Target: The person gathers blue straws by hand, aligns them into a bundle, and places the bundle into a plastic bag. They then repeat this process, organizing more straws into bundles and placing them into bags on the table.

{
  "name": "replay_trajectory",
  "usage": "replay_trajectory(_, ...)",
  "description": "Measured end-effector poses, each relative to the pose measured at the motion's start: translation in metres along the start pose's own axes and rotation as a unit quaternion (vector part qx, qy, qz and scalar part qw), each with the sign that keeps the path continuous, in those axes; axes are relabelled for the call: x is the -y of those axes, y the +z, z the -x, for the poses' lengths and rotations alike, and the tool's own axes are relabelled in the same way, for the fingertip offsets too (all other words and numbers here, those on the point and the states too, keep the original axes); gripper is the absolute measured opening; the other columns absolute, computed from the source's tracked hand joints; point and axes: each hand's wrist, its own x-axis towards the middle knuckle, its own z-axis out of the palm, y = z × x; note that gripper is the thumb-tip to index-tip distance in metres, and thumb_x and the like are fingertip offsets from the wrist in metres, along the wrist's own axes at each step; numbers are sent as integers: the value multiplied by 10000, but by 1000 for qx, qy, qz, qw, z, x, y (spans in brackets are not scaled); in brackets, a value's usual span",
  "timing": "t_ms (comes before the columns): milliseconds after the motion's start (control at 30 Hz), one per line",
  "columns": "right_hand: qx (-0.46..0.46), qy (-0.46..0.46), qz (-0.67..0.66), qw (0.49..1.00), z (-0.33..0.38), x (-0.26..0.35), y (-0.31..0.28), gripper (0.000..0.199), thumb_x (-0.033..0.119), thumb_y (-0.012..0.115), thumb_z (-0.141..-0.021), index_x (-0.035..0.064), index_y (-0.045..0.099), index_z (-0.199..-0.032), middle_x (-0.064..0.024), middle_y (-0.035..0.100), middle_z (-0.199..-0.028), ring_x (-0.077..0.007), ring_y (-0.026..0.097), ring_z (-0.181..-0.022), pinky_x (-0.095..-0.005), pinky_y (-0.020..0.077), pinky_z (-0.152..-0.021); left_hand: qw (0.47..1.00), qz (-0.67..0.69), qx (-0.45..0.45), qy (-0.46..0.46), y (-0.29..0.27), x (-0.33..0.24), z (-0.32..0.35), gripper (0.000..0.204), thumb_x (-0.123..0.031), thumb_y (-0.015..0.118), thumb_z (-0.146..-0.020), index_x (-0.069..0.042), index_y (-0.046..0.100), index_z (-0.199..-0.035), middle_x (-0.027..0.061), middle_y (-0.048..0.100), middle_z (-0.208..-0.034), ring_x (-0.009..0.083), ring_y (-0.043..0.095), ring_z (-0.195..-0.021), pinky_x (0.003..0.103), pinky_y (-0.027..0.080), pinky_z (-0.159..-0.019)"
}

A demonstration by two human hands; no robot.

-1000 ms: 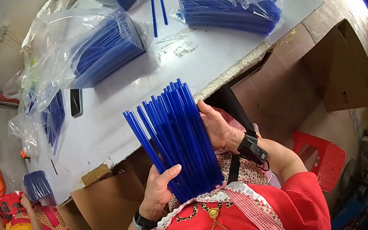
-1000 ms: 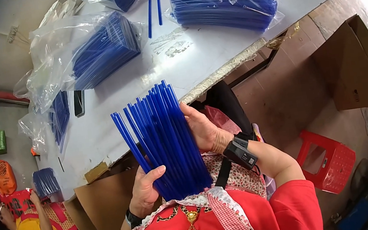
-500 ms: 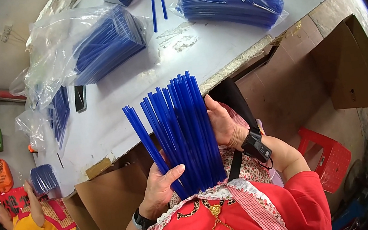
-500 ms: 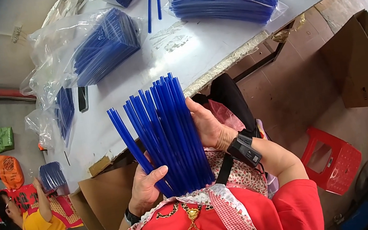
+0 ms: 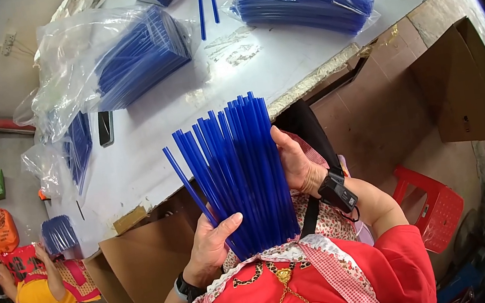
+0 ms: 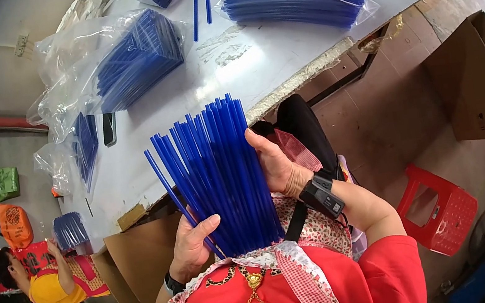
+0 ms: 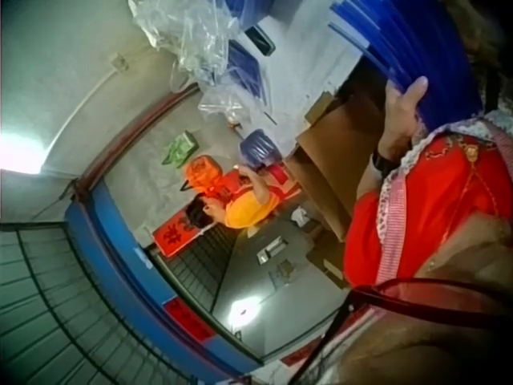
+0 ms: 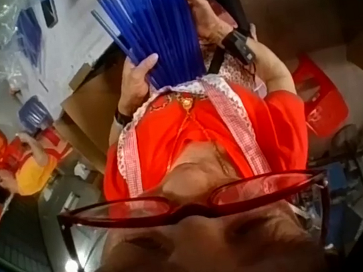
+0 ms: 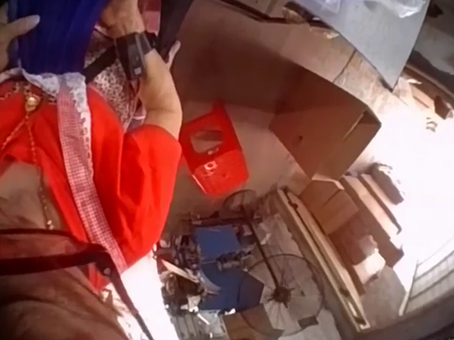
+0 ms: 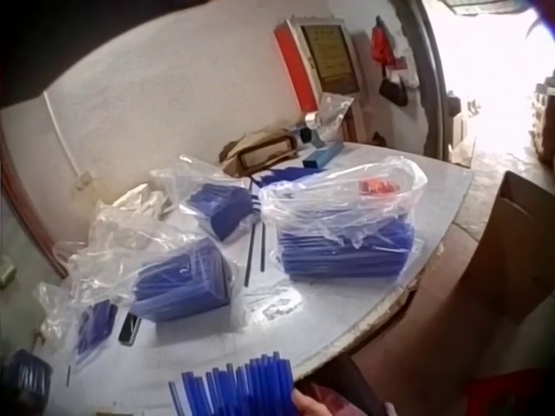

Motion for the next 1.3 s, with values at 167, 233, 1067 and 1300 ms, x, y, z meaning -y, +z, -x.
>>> replay_trajectory(167,-9,-10,-6,1000,-5,-4,-1,720,589,570,-825,86,469,-1330,-123,533,-1293,-258,518,-1177,-445,404,-1013,1000,7,4,-3,-6,-4,-5,413,-47,634,-858,-51,511,-1252,69,598,-1169,155,571,-1053,328,447,-945)
replay_trajectory(233,-13,-8,-15,1000,-7,-5,1,716,582,567,-832,77,468,-1329,-126,533,-1292,-257,516,-1179,-441,403,-1013,1000,0,14,-3,-10,-4,-9,426,-43,633,-858,-53,498,-1262,67,594,-1173,152,567,-1059,328,443,-953)
replay_trajectory(1067,-64,-6,52,997,-27,-13,30,639,420,658,-832,54,449,-1313,-118,563,-1199,-225,536,-1120,-402,433,-979,992,-97,38,73,-14,-8,-40,627,-98,723,-803,-39,381,-1325,81,515,-1237,148,527,-1094,318,429,-961)
replay_trajectory(1300,-77,-80,209,972,-37,-19,59,540,230,686,-841,38,440,-1282,-76,576,-1099,-165,558,-1055,-354,462,-946,981,-168,4,96,-21,-3,-58,724,-39,760,-730,-41,358,-1332,78,501,-1235,154,518,-1107,317,458,-923)
